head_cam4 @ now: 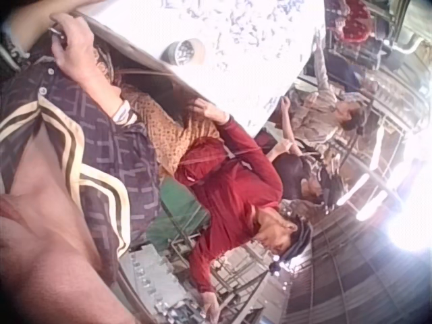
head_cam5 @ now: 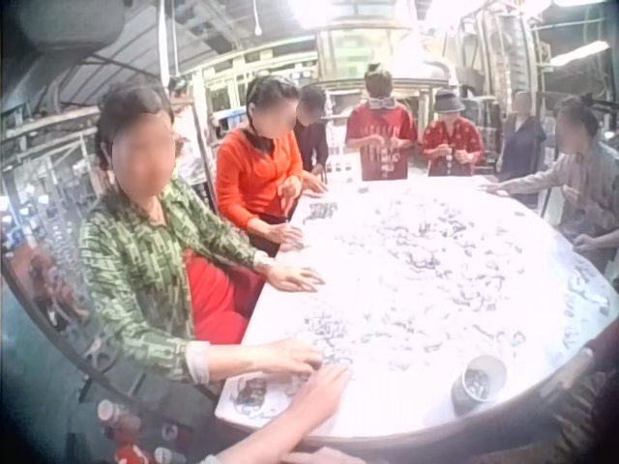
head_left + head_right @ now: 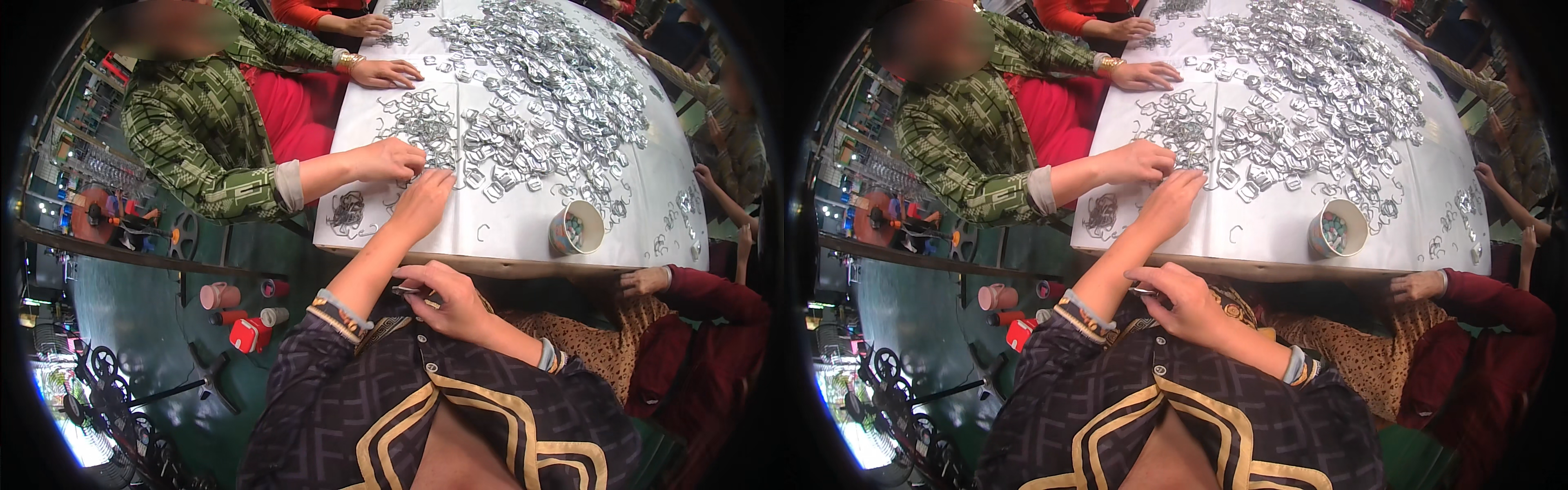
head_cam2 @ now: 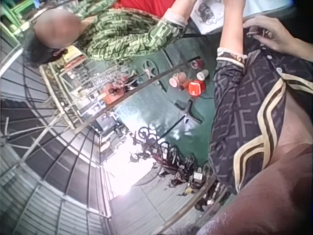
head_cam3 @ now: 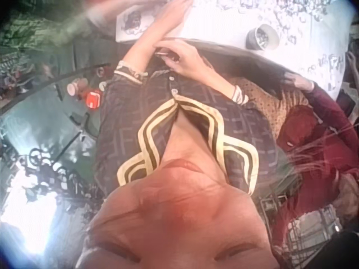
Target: The person sits at a table with others and connects small metal links and clips together by hand. The person then stands and hangs a completed chain on a rack.
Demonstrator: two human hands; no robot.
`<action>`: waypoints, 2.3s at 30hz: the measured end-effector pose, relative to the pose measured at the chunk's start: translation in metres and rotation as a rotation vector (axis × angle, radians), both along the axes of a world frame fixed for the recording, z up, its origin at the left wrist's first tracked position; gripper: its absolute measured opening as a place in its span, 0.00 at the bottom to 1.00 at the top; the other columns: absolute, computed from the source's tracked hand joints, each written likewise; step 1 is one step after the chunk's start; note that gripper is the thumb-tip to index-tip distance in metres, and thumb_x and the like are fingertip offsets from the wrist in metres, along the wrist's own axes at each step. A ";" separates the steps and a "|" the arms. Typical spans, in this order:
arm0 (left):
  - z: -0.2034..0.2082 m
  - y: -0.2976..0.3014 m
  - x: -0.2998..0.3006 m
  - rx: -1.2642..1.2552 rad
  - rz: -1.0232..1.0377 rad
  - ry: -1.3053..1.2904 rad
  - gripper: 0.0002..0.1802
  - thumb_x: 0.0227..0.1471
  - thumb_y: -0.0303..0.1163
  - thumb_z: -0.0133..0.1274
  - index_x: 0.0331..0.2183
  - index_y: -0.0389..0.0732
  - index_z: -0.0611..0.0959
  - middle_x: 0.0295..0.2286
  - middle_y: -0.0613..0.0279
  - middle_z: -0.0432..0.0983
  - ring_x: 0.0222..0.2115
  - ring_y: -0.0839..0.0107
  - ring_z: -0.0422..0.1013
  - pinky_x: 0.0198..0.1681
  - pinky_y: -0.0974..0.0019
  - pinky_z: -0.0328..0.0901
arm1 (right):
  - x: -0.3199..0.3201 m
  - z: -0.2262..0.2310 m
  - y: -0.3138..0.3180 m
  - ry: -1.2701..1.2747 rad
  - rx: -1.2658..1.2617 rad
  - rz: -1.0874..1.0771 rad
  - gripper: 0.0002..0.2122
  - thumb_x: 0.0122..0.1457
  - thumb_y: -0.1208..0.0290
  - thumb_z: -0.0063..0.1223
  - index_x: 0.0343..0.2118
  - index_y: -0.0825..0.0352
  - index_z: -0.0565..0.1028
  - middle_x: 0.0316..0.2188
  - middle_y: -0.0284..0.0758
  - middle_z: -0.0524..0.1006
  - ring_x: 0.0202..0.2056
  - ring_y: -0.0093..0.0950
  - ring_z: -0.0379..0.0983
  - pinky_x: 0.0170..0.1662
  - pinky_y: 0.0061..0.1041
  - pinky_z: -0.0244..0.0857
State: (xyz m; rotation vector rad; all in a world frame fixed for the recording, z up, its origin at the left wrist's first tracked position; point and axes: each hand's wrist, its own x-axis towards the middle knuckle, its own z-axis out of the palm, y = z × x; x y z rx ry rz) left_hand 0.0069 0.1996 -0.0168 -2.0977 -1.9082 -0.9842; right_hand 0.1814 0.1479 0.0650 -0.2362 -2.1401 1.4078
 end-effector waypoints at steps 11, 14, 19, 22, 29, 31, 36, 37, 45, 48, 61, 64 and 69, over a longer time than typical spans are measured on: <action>0.016 0.005 -0.024 -0.242 0.042 -0.244 0.08 0.45 0.20 0.52 0.28 0.39 0.85 0.30 0.54 0.78 0.34 0.55 0.74 0.38 0.58 0.69 | 0.000 -0.002 0.001 0.009 0.038 0.019 0.21 0.46 0.86 0.57 0.46 0.65 0.76 0.28 0.34 0.76 0.33 0.30 0.75 0.37 0.28 0.69; 0.021 -0.007 -0.020 -0.283 0.057 -0.231 0.05 0.47 0.22 0.54 0.29 0.38 0.84 0.29 0.54 0.77 0.32 0.55 0.74 0.37 0.57 0.68 | -0.001 -0.003 0.001 0.016 0.032 0.031 0.21 0.46 0.86 0.57 0.46 0.64 0.75 0.28 0.35 0.76 0.32 0.32 0.74 0.37 0.29 0.69; 0.015 -0.008 -0.015 -0.263 0.043 -0.121 0.03 0.47 0.25 0.56 0.27 0.38 0.83 0.28 0.57 0.74 0.33 0.56 0.73 0.38 0.57 0.68 | -0.005 -0.002 0.002 0.053 0.020 0.048 0.21 0.46 0.85 0.56 0.46 0.64 0.74 0.28 0.37 0.75 0.32 0.34 0.74 0.37 0.31 0.69; 0.010 -0.001 -0.011 -0.208 -0.017 -0.046 0.03 0.45 0.25 0.57 0.27 0.39 0.83 0.28 0.58 0.74 0.34 0.58 0.72 0.38 0.59 0.68 | -0.006 -0.001 0.001 0.058 0.024 0.049 0.22 0.46 0.85 0.56 0.47 0.64 0.74 0.28 0.37 0.75 0.32 0.34 0.74 0.37 0.31 0.69; 0.006 0.020 0.021 -0.157 -0.183 0.052 0.04 0.42 0.27 0.59 0.24 0.38 0.81 0.27 0.61 0.71 0.33 0.62 0.70 0.37 0.62 0.69 | -0.002 0.002 0.001 0.002 0.054 0.075 0.21 0.47 0.85 0.57 0.47 0.65 0.75 0.29 0.36 0.76 0.32 0.31 0.75 0.36 0.28 0.70; 0.000 0.022 0.025 -0.149 -0.199 0.066 0.05 0.41 0.28 0.59 0.22 0.38 0.79 0.26 0.61 0.71 0.33 0.62 0.70 0.36 0.61 0.69 | -0.001 0.004 0.000 0.014 0.054 0.077 0.22 0.47 0.86 0.57 0.47 0.65 0.75 0.29 0.36 0.76 0.32 0.31 0.75 0.36 0.27 0.70; 0.004 0.018 0.031 -0.218 -0.154 0.205 0.04 0.41 0.25 0.52 0.18 0.37 0.77 0.25 0.58 0.72 0.32 0.61 0.71 0.34 0.59 0.70 | 0.001 0.004 -0.002 0.009 0.064 0.097 0.22 0.46 0.86 0.57 0.47 0.66 0.75 0.29 0.37 0.76 0.33 0.31 0.75 0.37 0.27 0.71; 0.006 0.015 0.031 -0.246 -0.131 0.230 0.04 0.41 0.24 0.51 0.18 0.37 0.77 0.25 0.57 0.72 0.31 0.60 0.71 0.34 0.58 0.70 | 0.001 0.003 -0.004 0.007 0.065 0.106 0.22 0.46 0.86 0.57 0.47 0.66 0.75 0.29 0.37 0.76 0.33 0.31 0.75 0.37 0.27 0.71; 0.007 -0.003 0.023 -0.438 -0.207 0.172 0.04 0.43 0.22 0.50 0.22 0.32 0.79 0.27 0.48 0.75 0.32 0.51 0.72 0.37 0.52 0.70 | 0.004 -0.003 -0.010 0.068 0.116 0.106 0.21 0.47 0.84 0.58 0.47 0.64 0.74 0.32 0.40 0.76 0.32 0.38 0.74 0.36 0.33 0.69; 0.019 -0.022 0.009 -0.562 -0.294 0.198 0.06 0.47 0.24 0.49 0.29 0.34 0.79 0.33 0.50 0.73 0.38 0.52 0.71 0.42 0.54 0.68 | 0.003 -0.006 -0.012 0.068 0.074 0.143 0.21 0.48 0.84 0.58 0.48 0.64 0.74 0.31 0.40 0.75 0.31 0.38 0.73 0.35 0.33 0.69; 0.016 -0.040 0.027 -0.394 -0.048 0.219 0.07 0.44 0.28 0.57 0.26 0.34 0.82 0.30 0.53 0.75 0.39 0.55 0.69 0.43 0.57 0.67 | 0.003 -0.017 -0.020 0.089 0.049 0.181 0.22 0.47 0.84 0.56 0.49 0.64 0.72 0.35 0.40 0.74 0.37 0.39 0.75 0.40 0.33 0.70; 0.010 -0.035 0.034 -0.352 -0.034 0.318 0.04 0.40 0.24 0.55 0.22 0.34 0.83 0.26 0.53 0.76 0.36 0.56 0.71 0.39 0.58 0.69 | 0.005 -0.018 -0.021 0.075 0.073 0.174 0.22 0.48 0.84 0.56 0.49 0.64 0.72 0.36 0.41 0.75 0.38 0.39 0.75 0.41 0.34 0.70; 0.007 -0.030 0.040 -0.338 -0.021 0.452 0.04 0.38 0.22 0.54 0.20 0.35 0.83 0.23 0.54 0.75 0.31 0.58 0.72 0.31 0.60 0.71 | 0.004 -0.022 -0.020 0.108 0.123 0.194 0.22 0.48 0.84 0.55 0.49 0.64 0.71 0.38 0.42 0.75 0.39 0.40 0.74 0.42 0.35 0.70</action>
